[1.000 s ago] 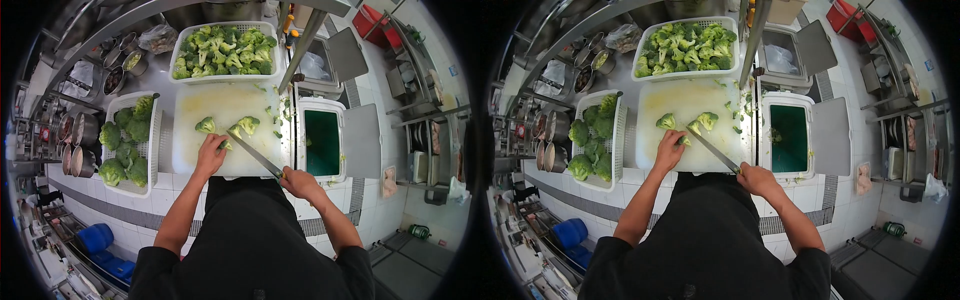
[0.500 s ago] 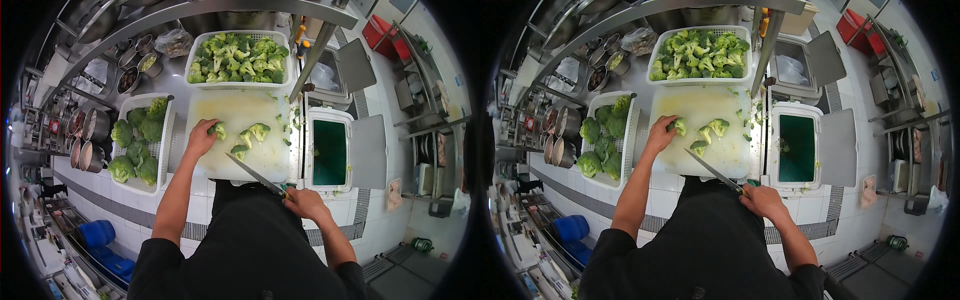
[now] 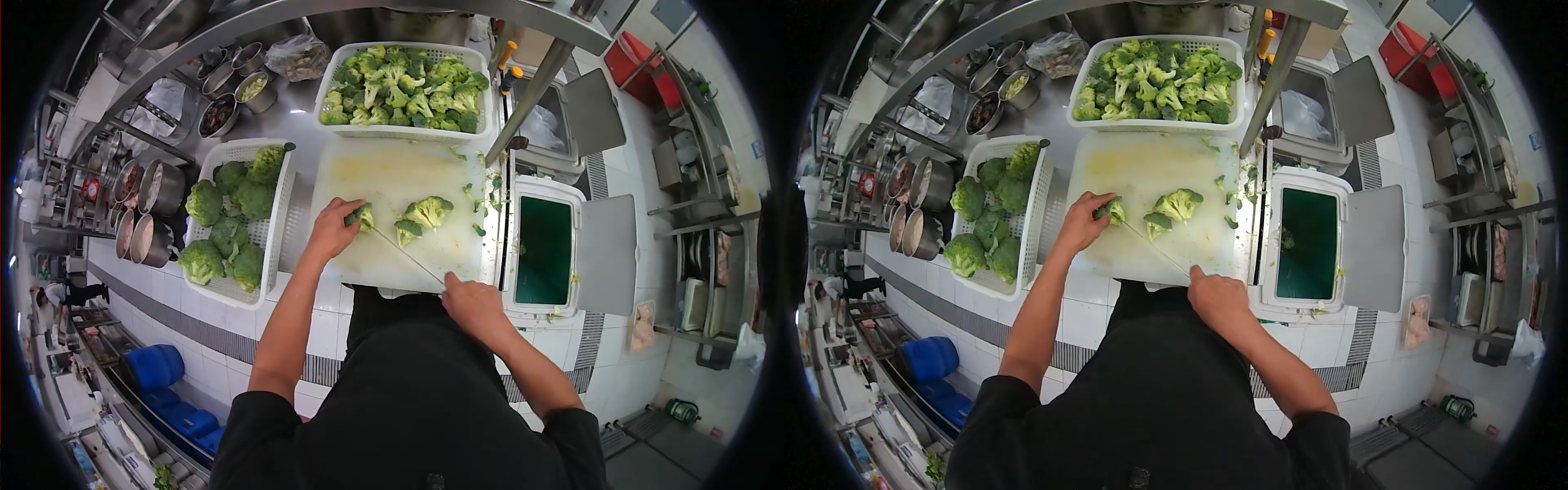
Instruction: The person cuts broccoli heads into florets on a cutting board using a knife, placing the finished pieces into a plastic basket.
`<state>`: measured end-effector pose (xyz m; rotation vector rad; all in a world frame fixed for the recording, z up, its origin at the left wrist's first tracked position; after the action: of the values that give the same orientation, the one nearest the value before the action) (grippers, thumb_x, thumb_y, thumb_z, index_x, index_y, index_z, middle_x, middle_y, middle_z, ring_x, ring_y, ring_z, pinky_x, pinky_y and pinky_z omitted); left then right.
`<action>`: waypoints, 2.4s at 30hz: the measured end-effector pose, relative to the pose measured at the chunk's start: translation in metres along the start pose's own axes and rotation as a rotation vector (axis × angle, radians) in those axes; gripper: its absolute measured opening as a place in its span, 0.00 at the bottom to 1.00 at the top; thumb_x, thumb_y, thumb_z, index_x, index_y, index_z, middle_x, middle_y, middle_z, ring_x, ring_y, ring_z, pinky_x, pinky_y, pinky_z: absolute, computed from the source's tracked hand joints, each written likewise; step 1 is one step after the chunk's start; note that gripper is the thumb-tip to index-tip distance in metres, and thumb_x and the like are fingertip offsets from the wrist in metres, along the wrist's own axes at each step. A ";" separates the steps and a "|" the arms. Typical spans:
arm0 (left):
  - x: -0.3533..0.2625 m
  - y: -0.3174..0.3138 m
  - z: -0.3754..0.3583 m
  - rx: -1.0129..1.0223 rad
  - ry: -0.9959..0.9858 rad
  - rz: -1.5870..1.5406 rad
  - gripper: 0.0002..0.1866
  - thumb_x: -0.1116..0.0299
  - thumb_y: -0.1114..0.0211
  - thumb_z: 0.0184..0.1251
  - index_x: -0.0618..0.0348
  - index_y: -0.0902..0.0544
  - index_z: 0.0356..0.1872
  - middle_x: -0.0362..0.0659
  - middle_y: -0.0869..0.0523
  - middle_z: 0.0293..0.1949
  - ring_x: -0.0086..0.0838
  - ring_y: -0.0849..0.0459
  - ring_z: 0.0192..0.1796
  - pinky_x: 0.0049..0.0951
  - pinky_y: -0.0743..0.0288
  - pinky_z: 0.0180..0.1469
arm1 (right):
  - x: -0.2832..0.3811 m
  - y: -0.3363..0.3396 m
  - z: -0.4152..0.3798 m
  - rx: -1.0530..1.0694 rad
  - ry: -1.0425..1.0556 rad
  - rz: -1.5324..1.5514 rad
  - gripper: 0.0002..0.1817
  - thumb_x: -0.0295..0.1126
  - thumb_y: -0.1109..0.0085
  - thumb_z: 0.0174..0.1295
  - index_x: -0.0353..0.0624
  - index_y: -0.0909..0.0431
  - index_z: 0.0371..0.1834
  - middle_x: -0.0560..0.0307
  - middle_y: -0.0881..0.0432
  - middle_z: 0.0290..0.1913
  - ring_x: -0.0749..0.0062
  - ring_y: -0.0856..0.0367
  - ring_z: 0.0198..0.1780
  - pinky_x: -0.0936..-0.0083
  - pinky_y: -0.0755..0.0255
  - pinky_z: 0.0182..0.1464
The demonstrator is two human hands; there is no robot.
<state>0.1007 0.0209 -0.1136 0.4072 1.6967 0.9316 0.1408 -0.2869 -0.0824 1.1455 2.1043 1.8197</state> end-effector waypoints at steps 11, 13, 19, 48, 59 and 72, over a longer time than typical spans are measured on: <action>0.025 0.018 -0.018 0.177 0.078 0.108 0.38 0.76 0.34 0.59 0.40 0.23 0.75 0.49 0.18 0.45 0.46 0.17 0.49 0.43 0.22 0.56 | -0.019 -0.006 -0.010 0.235 -0.053 0.051 0.16 0.43 0.43 0.74 0.39 0.27 0.47 0.41 0.12 0.33 0.40 0.11 0.39 0.45 0.19 0.44; 0.018 0.022 -0.019 0.182 0.097 0.083 0.39 0.76 0.34 0.58 0.42 0.24 0.76 0.48 0.19 0.46 0.44 0.18 0.49 0.41 0.22 0.56 | -0.029 0.001 -0.022 0.270 -0.067 0.056 0.17 0.45 0.43 0.74 0.40 0.27 0.47 0.41 0.12 0.34 0.40 0.11 0.40 0.44 0.19 0.45; -0.004 -0.012 -0.011 0.160 -0.087 0.124 0.37 0.71 0.29 0.58 0.43 0.22 0.74 0.50 0.24 0.64 0.45 0.19 0.63 0.40 0.23 0.64 | -0.055 0.037 -0.070 0.311 -0.283 0.291 0.17 0.48 0.41 0.72 0.45 0.24 0.47 0.38 0.14 0.33 0.35 0.15 0.40 0.44 0.25 0.45; -0.093 0.136 0.170 -0.428 -0.422 0.018 0.32 0.68 0.19 0.55 0.50 0.18 0.65 0.52 0.24 0.69 0.45 0.25 0.72 0.39 0.27 0.72 | -0.104 0.023 -0.106 -0.072 -0.574 0.610 0.21 0.48 0.39 0.70 0.37 0.25 0.42 0.35 0.15 0.29 0.35 0.14 0.36 0.49 0.25 0.42; -0.123 -0.135 0.067 0.422 -0.355 0.196 0.27 0.72 0.26 0.56 0.46 0.17 0.60 0.48 0.23 0.67 0.53 0.22 0.67 0.42 0.27 0.72 | -0.110 0.026 -0.106 -0.132 -0.641 0.771 0.14 0.38 0.38 0.71 0.35 0.26 0.41 0.54 0.22 0.22 0.72 0.22 0.20 0.70 0.28 0.26; -0.183 0.116 0.194 -0.504 -0.383 -0.311 0.22 0.66 0.27 0.70 0.56 0.16 0.64 0.45 0.12 0.56 0.34 0.13 0.53 0.33 0.19 0.59 | -0.104 0.003 -0.097 -0.002 -0.512 0.609 0.24 0.51 0.38 0.69 0.37 0.22 0.45 0.37 0.12 0.35 0.41 0.11 0.40 0.52 0.21 0.45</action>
<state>0.3196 0.0423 0.0769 -0.0209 1.0882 0.9390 0.1622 -0.4275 -0.0919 2.1455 1.5580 1.4628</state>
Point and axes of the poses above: each hand's wrist, its own z-axis towards the middle knuckle, its own y-axis out of the back of the hand, x = y × z, the point moved 7 cm from there along z, towards the middle knuckle
